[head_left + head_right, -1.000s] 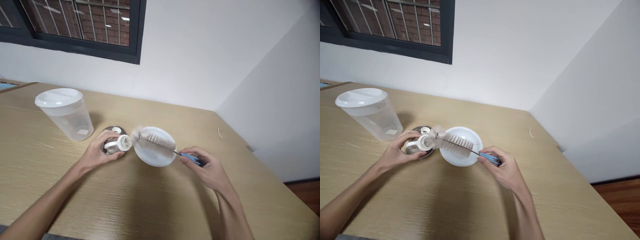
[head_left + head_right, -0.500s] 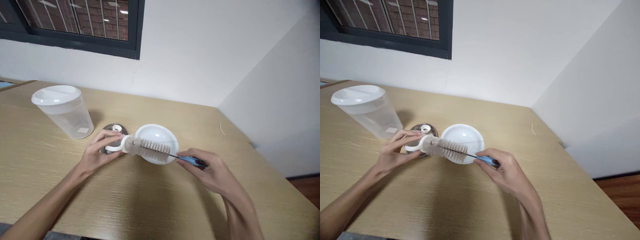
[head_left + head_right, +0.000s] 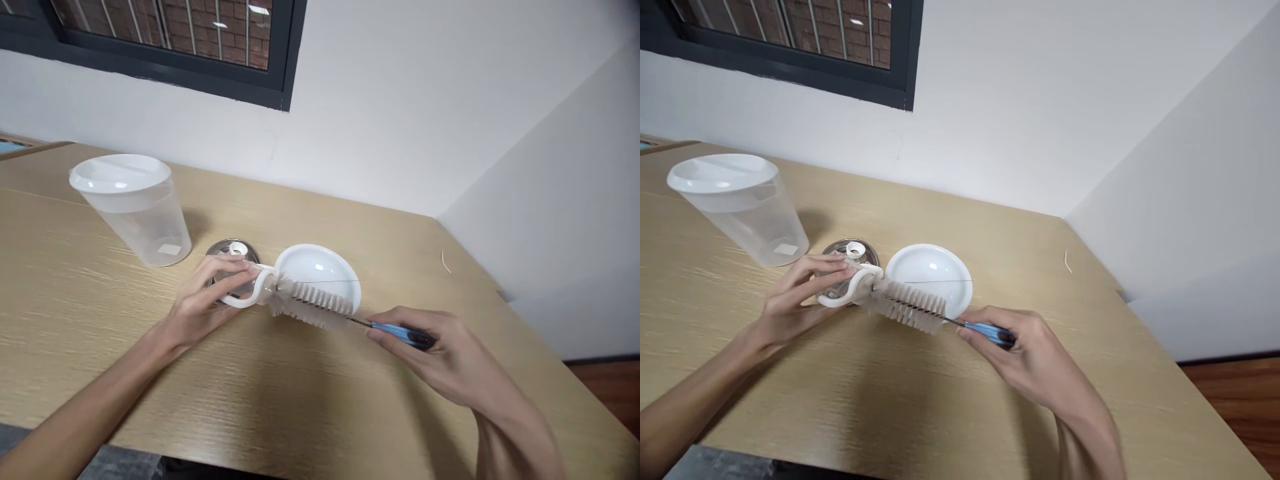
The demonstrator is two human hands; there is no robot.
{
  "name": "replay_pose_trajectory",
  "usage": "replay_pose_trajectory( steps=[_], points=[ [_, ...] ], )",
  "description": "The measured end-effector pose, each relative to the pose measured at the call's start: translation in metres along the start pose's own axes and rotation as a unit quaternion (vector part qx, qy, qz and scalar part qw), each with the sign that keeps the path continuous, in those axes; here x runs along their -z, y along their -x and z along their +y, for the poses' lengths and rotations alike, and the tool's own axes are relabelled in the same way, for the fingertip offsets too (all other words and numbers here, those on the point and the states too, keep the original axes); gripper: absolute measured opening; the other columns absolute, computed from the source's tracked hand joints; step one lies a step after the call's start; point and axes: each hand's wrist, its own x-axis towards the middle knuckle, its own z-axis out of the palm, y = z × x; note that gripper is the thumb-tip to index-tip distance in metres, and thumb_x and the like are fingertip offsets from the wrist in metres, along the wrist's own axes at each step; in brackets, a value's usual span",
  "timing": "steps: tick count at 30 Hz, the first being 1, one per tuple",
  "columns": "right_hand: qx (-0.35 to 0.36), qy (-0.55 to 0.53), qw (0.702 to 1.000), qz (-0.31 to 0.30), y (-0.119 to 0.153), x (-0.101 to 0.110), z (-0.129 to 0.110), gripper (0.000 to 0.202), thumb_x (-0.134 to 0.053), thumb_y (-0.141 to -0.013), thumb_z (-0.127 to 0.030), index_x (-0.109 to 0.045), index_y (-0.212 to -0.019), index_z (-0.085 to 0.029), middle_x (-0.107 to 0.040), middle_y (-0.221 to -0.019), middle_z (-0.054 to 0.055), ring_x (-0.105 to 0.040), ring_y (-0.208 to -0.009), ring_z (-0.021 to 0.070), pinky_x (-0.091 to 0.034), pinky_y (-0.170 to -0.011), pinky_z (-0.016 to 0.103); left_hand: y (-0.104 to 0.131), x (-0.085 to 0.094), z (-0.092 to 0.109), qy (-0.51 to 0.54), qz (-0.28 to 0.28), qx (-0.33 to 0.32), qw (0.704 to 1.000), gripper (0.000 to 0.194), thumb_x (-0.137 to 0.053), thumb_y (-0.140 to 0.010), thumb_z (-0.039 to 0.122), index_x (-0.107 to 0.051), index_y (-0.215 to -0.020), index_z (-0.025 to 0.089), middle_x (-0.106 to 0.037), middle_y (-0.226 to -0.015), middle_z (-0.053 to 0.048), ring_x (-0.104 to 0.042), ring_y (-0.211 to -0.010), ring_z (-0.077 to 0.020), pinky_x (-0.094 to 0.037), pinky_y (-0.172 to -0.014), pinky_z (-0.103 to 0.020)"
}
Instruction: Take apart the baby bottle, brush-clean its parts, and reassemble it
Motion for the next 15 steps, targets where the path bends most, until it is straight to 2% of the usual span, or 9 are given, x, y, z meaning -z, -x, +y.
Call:
replay_pose_trajectory(
  steps=[6,10,15],
  points=[
    [-0.013,0.037,0.999,-0.016,0.005,0.004,-0.012,0.027,-0.062,-0.098,-0.043,-0.081,-0.099,-0.025,-0.082,-0.087,0.0,-0.072,-0.066,0.0144,-0.052,-0.054,0.023,0.0,-0.001,0.001,0.013,-0.001,-0.01,1.0,0.057,-0.078,-0.086,0.01,-0.062,-0.139,0.022,-0.069,-0.118,-0.012,-0.066,-0.119,-0.0297,-0.057,-0.101,-0.049],
    [-0.013,0.053,0.998,-0.02,0.007,0.005,-0.017,0.029,-0.059,-0.099,-0.044,-0.081,-0.103,-0.026,-0.082,-0.089,-0.001,-0.07,-0.063,0.0137,-0.05,-0.053,0.023,-0.001,-0.002,0.001,0.005,-0.003,-0.017,1.0,0.058,-0.078,-0.086,0.009,-0.062,-0.14,0.022,-0.069,-0.118,-0.012,-0.065,-0.12,-0.0304,-0.057,-0.1,-0.05],
    [-0.027,0.049,0.997,-0.049,0.007,0.011,-0.022,0.034,-0.055,-0.1,-0.047,-0.08,-0.094,-0.024,-0.08,-0.085,0.0,-0.067,-0.061,0.015,-0.047,-0.05,0.025,-0.001,-0.002,0.004,-0.001,0.008,-0.024,1.0,0.057,-0.078,-0.085,0.009,-0.063,-0.138,0.022,-0.069,-0.117,-0.012,-0.066,-0.118,-0.0309,-0.058,-0.098,-0.05]
  ],
)
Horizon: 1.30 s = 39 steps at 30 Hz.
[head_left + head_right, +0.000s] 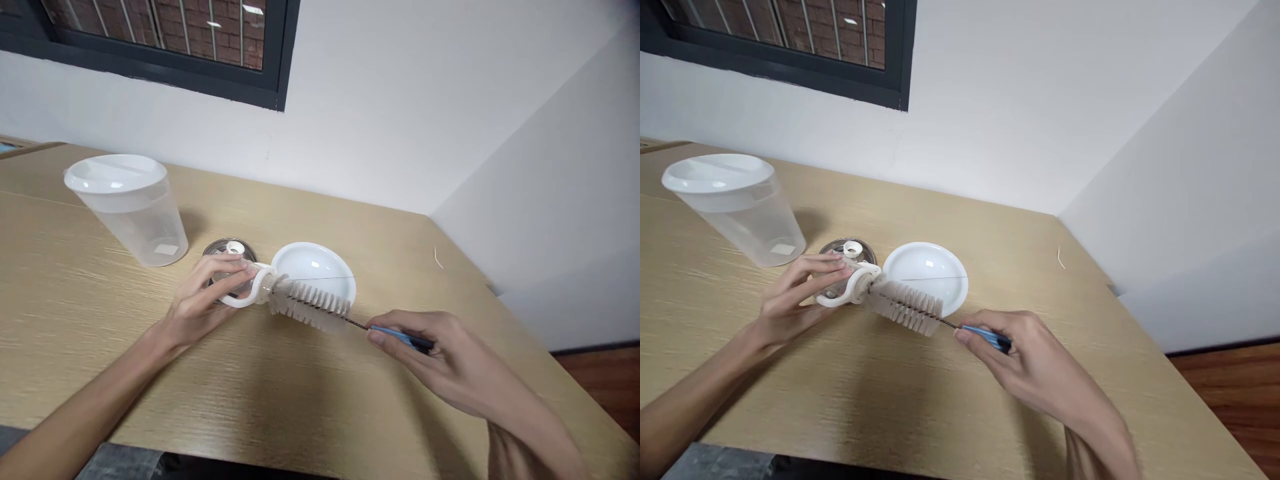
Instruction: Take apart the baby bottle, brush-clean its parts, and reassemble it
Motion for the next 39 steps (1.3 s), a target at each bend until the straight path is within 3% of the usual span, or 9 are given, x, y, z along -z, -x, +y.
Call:
replay_pose_trajectory(
  steps=[7,13,18,21,23,27,31,35,39],
  points=[
    [-0.025,-0.031,0.998,-0.043,0.001,0.003,-0.003,0.039,-0.052,-0.101,-0.05,-0.075,-0.088,-0.022,-0.075,-0.08,0.001,-0.062,-0.065,0.0165,-0.044,-0.055,0.027,-0.001,0.001,0.002,-0.001,0.007,-0.015,1.0,0.055,-0.077,-0.086,0.008,-0.063,-0.137,0.023,-0.069,-0.117,-0.013,-0.067,-0.118,-0.0308,-0.06,-0.098,-0.051],
    [-0.049,-0.052,0.996,-0.055,-0.004,0.001,-0.008,0.054,-0.044,-0.104,-0.056,-0.047,-0.063,-0.021,-0.043,-0.056,-0.004,-0.038,-0.052,0.01,-0.03,-0.049,0.025,0.001,-0.001,0.003,0.001,-0.015,-0.012,1.0,0.057,-0.076,-0.087,0.009,-0.061,-0.139,0.028,-0.07,-0.12,-0.01,-0.068,-0.119,-0.0289,-0.059,-0.102,-0.052],
    [-0.05,-0.001,0.998,-0.023,-0.008,0.003,-0.014,0.053,-0.039,-0.106,-0.054,-0.063,-0.071,-0.022,-0.055,-0.057,-0.003,-0.05,-0.051,0.0108,-0.04,-0.051,0.025,-0.001,-0.003,0.005,0.021,-0.028,0.032,0.999,0.052,-0.077,-0.088,0.015,-0.063,-0.136,0.026,-0.071,-0.122,-0.011,-0.068,-0.119,-0.0281,-0.06,-0.098,-0.047],
    [-0.033,0.039,0.998,0.046,-0.003,0.005,-0.012,0.032,-0.054,-0.102,-0.052,-0.072,-0.107,-0.026,-0.072,-0.075,0.0,-0.064,-0.059,0.0143,-0.048,-0.053,0.026,-0.004,-0.001,0.006,0.033,-0.038,0.061,0.997,0.046,-0.076,-0.089,0.016,-0.065,-0.132,0.026,-0.071,-0.121,-0.011,-0.068,-0.117,-0.0267,-0.061,-0.096,-0.044],
    [0.006,0.058,0.99,0.129,0.004,0.007,-0.01,0.036,-0.068,-0.094,-0.049,-0.068,-0.124,-0.029,-0.076,-0.089,0.002,-0.07,-0.07,0.0177,-0.053,-0.055,0.027,-0.006,0.002,0.006,0.035,-0.041,0.082,0.995,0.043,-0.075,-0.089,0.018,-0.067,-0.13,0.025,-0.071,-0.121,-0.011,-0.069,-0.115,-0.0261,-0.061,-0.095,-0.043],
    [0.035,-0.016,0.956,0.29,0.006,0.017,-0.013,0.027,-0.08,-0.085,-0.04,-0.071,-0.108,-0.029,-0.075,-0.092,0.003,-0.068,-0.064,0.0161,-0.055,-0.047,0.026,-0.008,0.004,0.012,0.074,-0.078,0.138,0.985,0.044,-0.08,-0.086,0.027,-0.068,-0.128,0.026,-0.07,-0.122,-0.009,-0.068,-0.114,-0.0258,-0.06,-0.095,-0.041],
    [0.085,-0.163,0.916,0.356,-0.018,0.036,-0.028,0.027,-0.091,-0.075,-0.024,-0.072,-0.095,-0.022,-0.071,-0.076,0.0,-0.065,-0.049,0.013,-0.051,-0.038,0.025,-0.011,-0.003,0.028,0.204,-0.148,0.236,0.938,0.05,-0.087,-0.077,0.034,-0.068,-0.123,0.025,-0.073,-0.118,-0.008,-0.07,-0.108,-0.0274,-0.06,-0.092,-0.041],
    [0.148,-0.232,0.921,0.277,-0.044,0.057,-0.042,0.019,-0.083,-0.085,-0.026,-0.069,-0.096,-0.02,-0.07,-0.077,-0.001,-0.068,-0.057,0.0123,-0.056,-0.051,0.026,-0.01,-0.008,0.045,0.373,-0.202,0.341,0.839,0.056,-0.087,-0.076,0.033,-0.064,-0.126,0.026,-0.074,-0.113,-0.007,-0.072,-0.1,-0.0254,-0.061,-0.083,-0.036],
    [0.118,-0.233,0.941,0.217,-0.05,0.064,-0.049,0.02,-0.078,-0.089,-0.038,-0.067,-0.092,-0.021,-0.073,-0.084,0.002,-0.07,-0.066,0.0138,-0.06,-0.057,0.027,-0.01,-0.002,0.053,0.476,-0.236,0.352,0.771,0.079,-0.093,-0.067,0.03,-0.057,-0.138,0.03,-0.069,-0.13,-0.009,-0.069,-0.114,-0.0291,-0.06,-0.087,-0.037]
  ],
)
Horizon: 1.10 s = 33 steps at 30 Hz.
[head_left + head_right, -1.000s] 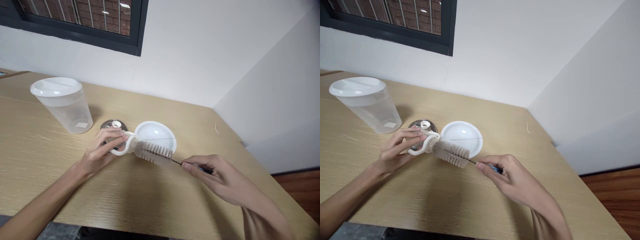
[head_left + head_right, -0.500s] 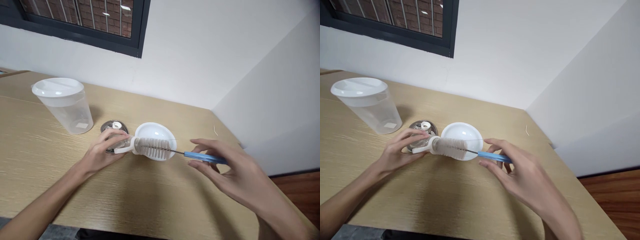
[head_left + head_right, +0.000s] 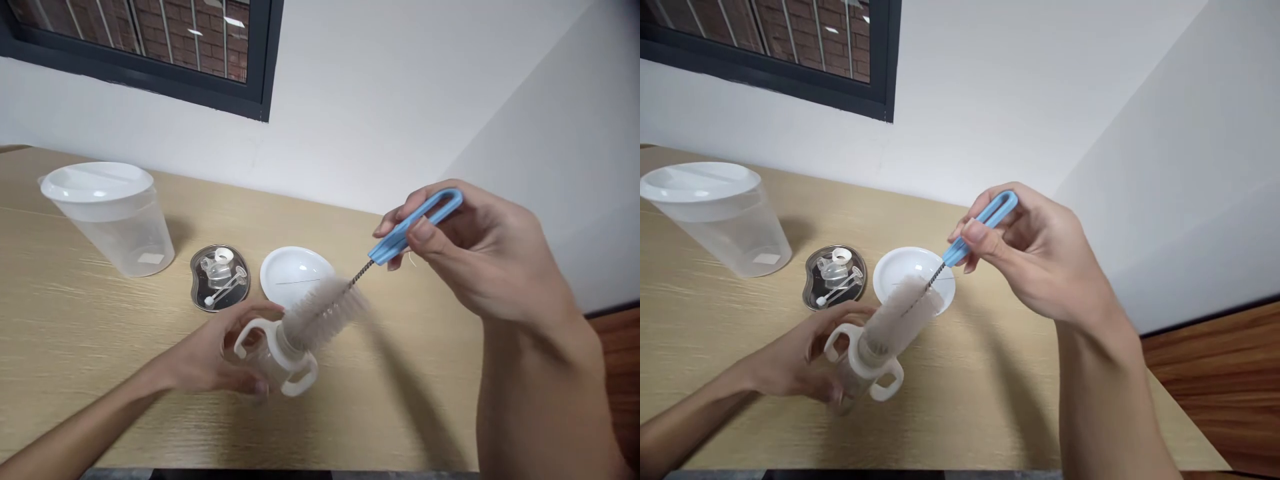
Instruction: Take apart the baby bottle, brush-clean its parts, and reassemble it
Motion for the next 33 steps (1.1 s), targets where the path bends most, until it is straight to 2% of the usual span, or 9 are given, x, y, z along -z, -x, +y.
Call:
replay_pose_trajectory(
  steps=[2,4,10,13,17,21,27,31,33],
  points=[
    [-0.015,-0.02,1.0,-0.014,0.002,-0.003,0.001,0.024,-0.079,-0.088,-0.043,-0.066,-0.092,-0.023,-0.075,-0.084,0.002,-0.072,-0.067,0.0155,-0.061,-0.057,0.028,0.002,-0.001,0.003,0.022,-0.048,-0.01,0.999,0.083,-0.094,-0.066,0.033,-0.056,-0.14,0.032,-0.069,-0.131,-0.008,-0.069,-0.115,-0.0291,-0.06,-0.088,-0.037],
    [-0.019,-0.035,0.999,-0.022,0.006,-0.009,0.002,0.025,-0.08,-0.086,-0.044,-0.066,-0.092,-0.024,-0.074,-0.081,0.0,-0.073,-0.068,0.0164,-0.063,-0.059,0.029,0.002,-0.004,0.005,0.021,-0.069,-0.01,0.997,0.08,-0.093,-0.067,0.035,-0.058,-0.138,0.033,-0.072,-0.126,-0.007,-0.07,-0.111,-0.0279,-0.06,-0.084,-0.035],
    [-0.039,-0.023,0.998,-0.033,0.01,-0.019,0.001,0.025,-0.082,-0.085,-0.043,-0.066,-0.091,-0.025,-0.074,-0.082,-0.001,-0.074,-0.07,0.0169,-0.064,-0.063,0.031,0.001,-0.016,0.002,-0.054,-0.031,0.009,0.998,0.047,-0.087,-0.075,0.032,-0.07,-0.118,0.028,-0.075,-0.112,-0.005,-0.072,-0.092,-0.0221,-0.058,-0.07,-0.03],
    [-0.024,-0.026,0.999,-0.041,0.014,-0.017,0.0,0.019,-0.08,-0.087,-0.037,-0.066,-0.093,-0.025,-0.075,-0.083,-0.001,-0.075,-0.073,0.0158,-0.064,-0.065,0.029,0.0,-0.016,-0.001,-0.055,-0.035,0.018,0.998,0.045,-0.084,-0.079,0.029,-0.068,-0.121,0.027,-0.075,-0.113,-0.006,-0.073,-0.094,-0.0217,-0.058,-0.07,-0.029],
    [0.008,-0.028,0.999,-0.037,0.025,-0.012,0.003,0.015,-0.079,-0.089,-0.029,-0.067,-0.099,-0.028,-0.075,-0.086,-0.001,-0.075,-0.08,0.0169,-0.065,-0.069,0.03,-0.002,-0.013,-0.005,-0.05,-0.029,0.014,0.998,0.046,-0.083,-0.077,0.024,-0.067,-0.12,0.027,-0.074,-0.12,-0.006,-0.072,-0.105,-0.0242,-0.06,-0.079,-0.032],
    [0.016,-0.038,0.999,-0.006,0.036,-0.011,0.006,0.018,-0.08,-0.088,-0.03,-0.068,-0.1,-0.031,-0.074,-0.088,0.0,-0.077,-0.084,0.021,-0.066,-0.071,0.035,-0.004,-0.015,-0.007,-0.087,0.022,-0.024,0.996,0.055,-0.09,-0.07,0.029,-0.067,-0.119,0.027,-0.075,-0.119,-0.005,-0.072,-0.108,-0.0258,-0.059,-0.093,-0.04],
    [0.043,-0.053,0.997,0.032,0.051,-0.01,0.01,0.018,-0.079,-0.089,-0.024,-0.069,-0.102,-0.032,-0.074,-0.086,0.0,-0.076,-0.084,0.0209,-0.067,-0.074,0.037,-0.004,-0.022,-0.008,-0.169,0.126,-0.088,0.974,0.053,-0.088,-0.07,0.031,-0.068,-0.118,0.023,-0.078,-0.108,-0.007,-0.075,-0.095,-0.0257,-0.062,-0.084,-0.039],
    [0.072,-0.04,0.995,0.064,0.071,-0.002,0.023,0.02,-0.079,-0.086,-0.016,-0.072,-0.099,-0.029,-0.076,-0.085,0.002,-0.077,-0.079,0.0212,-0.068,-0.072,0.035,-0.004,-0.016,-0.012,-0.258,0.176,-0.184,0.932,0.056,-0.085,-0.067,0.027,-0.064,-0.119,0.025,-0.08,-0.106,-0.005,-0.078,-0.086,-0.0232,-0.063,-0.075,-0.033],
    [0.048,-0.007,0.996,0.073,0.087,0.003,0.034,0.025,-0.079,-0.083,-0.01,-0.073,-0.096,-0.03,-0.077,-0.083,0.002,-0.079,-0.08,0.0252,-0.069,-0.072,0.039,-0.004,-0.009,-0.013,-0.325,0.184,-0.241,0.896,0.054,-0.082,-0.068,0.028,-0.062,-0.119,0.025,-0.08,-0.101,-0.005,-0.077,-0.079,-0.0209,-0.062,-0.068,-0.03]
  ],
)
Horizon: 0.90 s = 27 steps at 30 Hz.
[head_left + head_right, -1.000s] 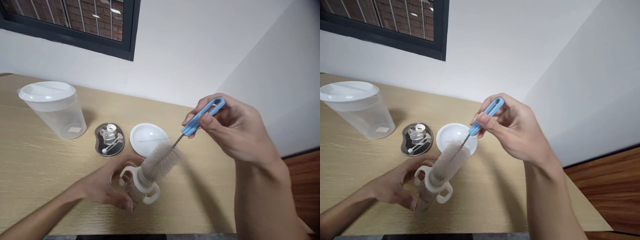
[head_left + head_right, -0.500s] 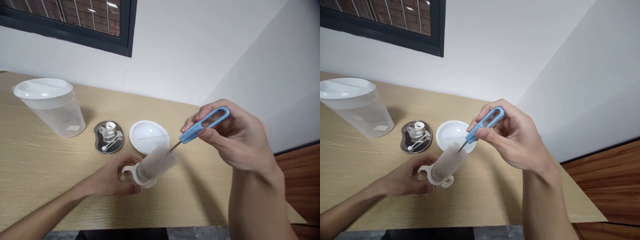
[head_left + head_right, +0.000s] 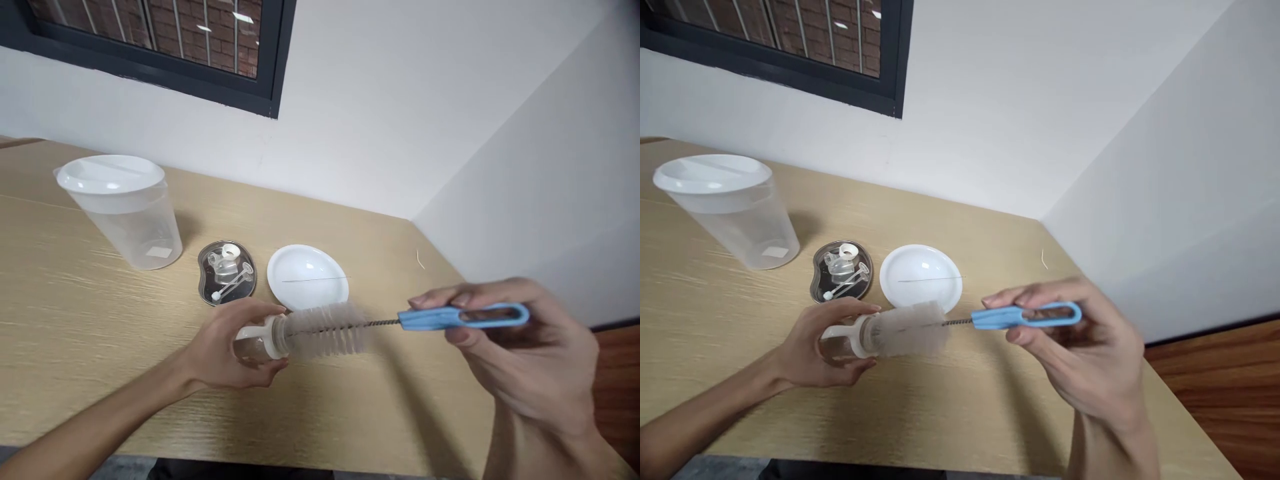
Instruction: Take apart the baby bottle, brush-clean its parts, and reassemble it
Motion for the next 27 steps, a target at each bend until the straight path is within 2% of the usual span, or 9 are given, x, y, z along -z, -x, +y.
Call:
replay_pose_trajectory(
  steps=[3,8,12,15,17,20,23,26,27],
  points=[
    [0.011,0.112,0.994,-0.008,0.027,0.009,0.014,0.033,-0.088,-0.071,-0.012,-0.077,-0.096,-0.03,-0.077,-0.083,0.002,-0.077,-0.076,0.0273,-0.067,-0.065,0.039,-0.001,0.009,-0.006,-0.109,0.002,-0.079,0.991,0.048,-0.077,-0.073,0.028,-0.061,-0.118,0.024,-0.079,-0.094,-0.004,-0.076,-0.075,-0.0193,-0.06,-0.062,-0.027],
    [-0.026,0.193,0.98,-0.028,0.054,0.01,0.017,0.027,-0.084,-0.079,-0.017,-0.078,-0.098,-0.034,-0.077,-0.085,0.0,-0.071,-0.066,0.023,-0.06,-0.056,0.037,-0.001,0.014,-0.004,-0.167,-0.024,-0.142,0.975,0.044,-0.071,-0.076,0.022,-0.058,-0.119,0.019,-0.08,-0.095,-0.007,-0.076,-0.076,-0.0197,-0.06,-0.059,-0.028],
    [-0.027,0.223,0.973,-0.049,0.064,0.01,0.016,0.024,-0.079,-0.084,-0.018,-0.077,-0.103,-0.033,-0.077,-0.083,0.001,-0.071,-0.066,0.0229,-0.057,-0.058,0.034,0.001,0.011,-0.002,-0.174,-0.034,-0.151,0.972,0.043,-0.068,-0.076,0.019,-0.057,-0.118,0.016,-0.08,-0.094,-0.008,-0.076,-0.075,-0.0206,-0.061,-0.062,-0.029],
    [-0.05,0.265,0.961,-0.063,0.071,0.012,0.025,0.014,-0.075,-0.089,-0.031,-0.076,-0.103,-0.029,-0.078,-0.084,0.004,-0.072,-0.066,0.0214,-0.056,-0.058,0.03,0.004,0.01,-0.004,-0.188,-0.046,-0.151,0.969,0.046,-0.069,-0.076,0.019,-0.057,-0.119,0.013,-0.08,-0.096,-0.01,-0.076,-0.077,-0.0231,-0.062,-0.062,-0.033],
    [-0.057,0.276,0.955,-0.095,0.072,0.011,0.03,0.014,-0.07,-0.093,-0.039,-0.075,-0.099,-0.026,-0.076,-0.077,0.004,-0.07,-0.06,0.0187,-0.052,-0.05,0.026,0.005,0.009,-0.006,-0.209,-0.058,-0.159,0.963,0.046,-0.071,-0.077,0.02,-0.057,-0.12,0.011,-0.08,-0.098,-0.011,-0.077,-0.078,-0.0249,-0.063,-0.063,-0.035],
    [-0.046,0.263,0.948,-0.173,0.066,0.004,0.032,0.023,-0.057,-0.101,-0.035,-0.07,-0.085,-0.024,-0.065,-0.058,-0.001,-0.062,-0.045,0.0123,-0.041,-0.038,0.02,0.006,0.008,-0.007,-0.24,-0.075,-0.172,0.953,0.044,-0.071,-0.079,0.02,-0.057,-0.12,0.01,-0.08,-0.099,-0.011,-0.077,-0.08,-0.0265,-0.064,-0.066,-0.037],
    [-0.052,0.281,0.934,-0.214,0.062,0.0,0.029,0.032,-0.05,-0.104,-0.031,-0.062,-0.076,-0.023,-0.058,-0.053,-0.004,-0.056,-0.041,0.0095,-0.042,-0.04,0.018,0.005,0.01,-0.006,-0.253,-0.082,-0.165,0.95,0.043,-0.07,-0.081,0.021,-0.056,-0.121,0.011,-0.08,-0.101,-0.011,-0.077,-0.082,-0.0268,-0.063,-0.065,-0.037],
    [-0.043,0.289,0.94,-0.174,0.069,0.006,0.03,0.014,-0.063,-0.098,-0.036,-0.066,-0.105,-0.024,-0.071,-0.076,0.0,-0.07,-0.06,0.0138,-0.055,-0.054,0.02,0.004,0.015,-0.006,-0.255,-0.083,-0.148,0.952,0.041,-0.069,-0.08,0.021,-0.057,-0.119,0.012,-0.079,-0.096,-0.009,-0.076,-0.079,-0.0254,-0.059,-0.058,-0.034],
    [-0.037,0.284,0.945,-0.157,0.073,0.009,0.032,0.025,-0.068,-0.095,-0.036,-0.063,-0.116,-0.024,-0.074,-0.085,0.002,-0.073,-0.066,0.0155,-0.058,-0.059,0.021,0.004,0.017,-0.007,-0.253,-0.083,-0.142,0.953,0.041,-0.068,-0.08,0.021,-0.057,-0.118,0.013,-0.079,-0.095,-0.008,-0.076,-0.077,-0.0247,-0.058,-0.056,-0.033]
  ],
)
